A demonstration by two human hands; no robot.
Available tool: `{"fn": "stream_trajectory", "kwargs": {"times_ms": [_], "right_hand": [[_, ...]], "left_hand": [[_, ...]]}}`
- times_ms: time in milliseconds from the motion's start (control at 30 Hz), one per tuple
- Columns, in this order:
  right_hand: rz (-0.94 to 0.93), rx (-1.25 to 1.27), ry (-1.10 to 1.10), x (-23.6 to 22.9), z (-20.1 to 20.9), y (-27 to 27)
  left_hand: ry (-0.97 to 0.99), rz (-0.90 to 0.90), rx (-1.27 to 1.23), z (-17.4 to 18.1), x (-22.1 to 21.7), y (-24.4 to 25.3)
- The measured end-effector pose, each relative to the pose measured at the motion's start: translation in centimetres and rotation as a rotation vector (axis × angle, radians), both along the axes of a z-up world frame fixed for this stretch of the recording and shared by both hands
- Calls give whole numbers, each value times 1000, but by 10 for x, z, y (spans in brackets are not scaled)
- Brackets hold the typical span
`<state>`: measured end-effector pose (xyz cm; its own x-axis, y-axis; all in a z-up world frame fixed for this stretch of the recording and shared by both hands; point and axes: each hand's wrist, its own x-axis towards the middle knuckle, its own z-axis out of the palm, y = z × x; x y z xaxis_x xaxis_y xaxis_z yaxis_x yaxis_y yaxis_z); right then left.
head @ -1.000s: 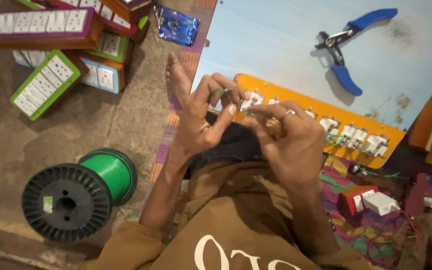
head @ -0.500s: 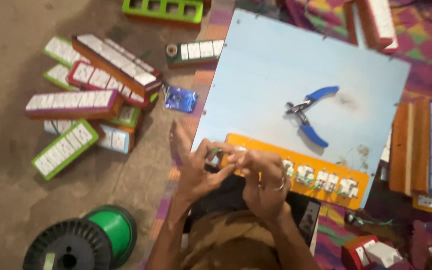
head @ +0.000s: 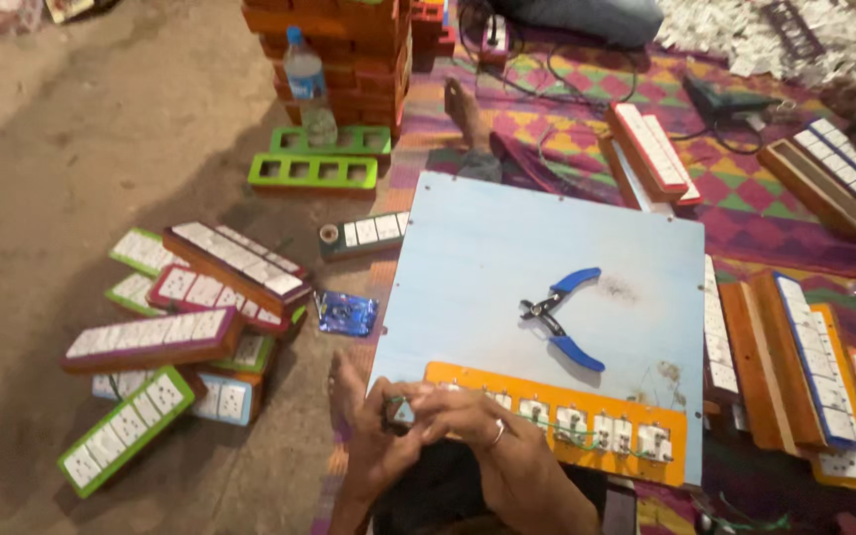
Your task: The person sits on the floor and connects green wires to a row of white switches mounted on an orange board. They use a screwdriver to tighten terminals and wire cutters to trim excess wire, repeating the process for each switch.
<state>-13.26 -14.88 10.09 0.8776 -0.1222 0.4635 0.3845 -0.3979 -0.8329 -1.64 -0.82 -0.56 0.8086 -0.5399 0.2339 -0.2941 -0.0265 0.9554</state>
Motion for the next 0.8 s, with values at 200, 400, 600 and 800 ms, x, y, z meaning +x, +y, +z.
{"fn": "stream_trajectory", "kwargs": {"times_ms": [200,400,600,800], "right_hand": [[-294,-184,-17,4,-15,9],[-482,-165,39,3,-33,17],[-371,-100,-49,9,-23,17],[-226,-118,-2,5,-12,9]], "left_hand": [[62,-237,-220,-5,-3,6],[-94,-69,-60,-17,-7,4],[115,-227,-228,-18,1,13],[51,-49,-40,-13,-10,2]]}}
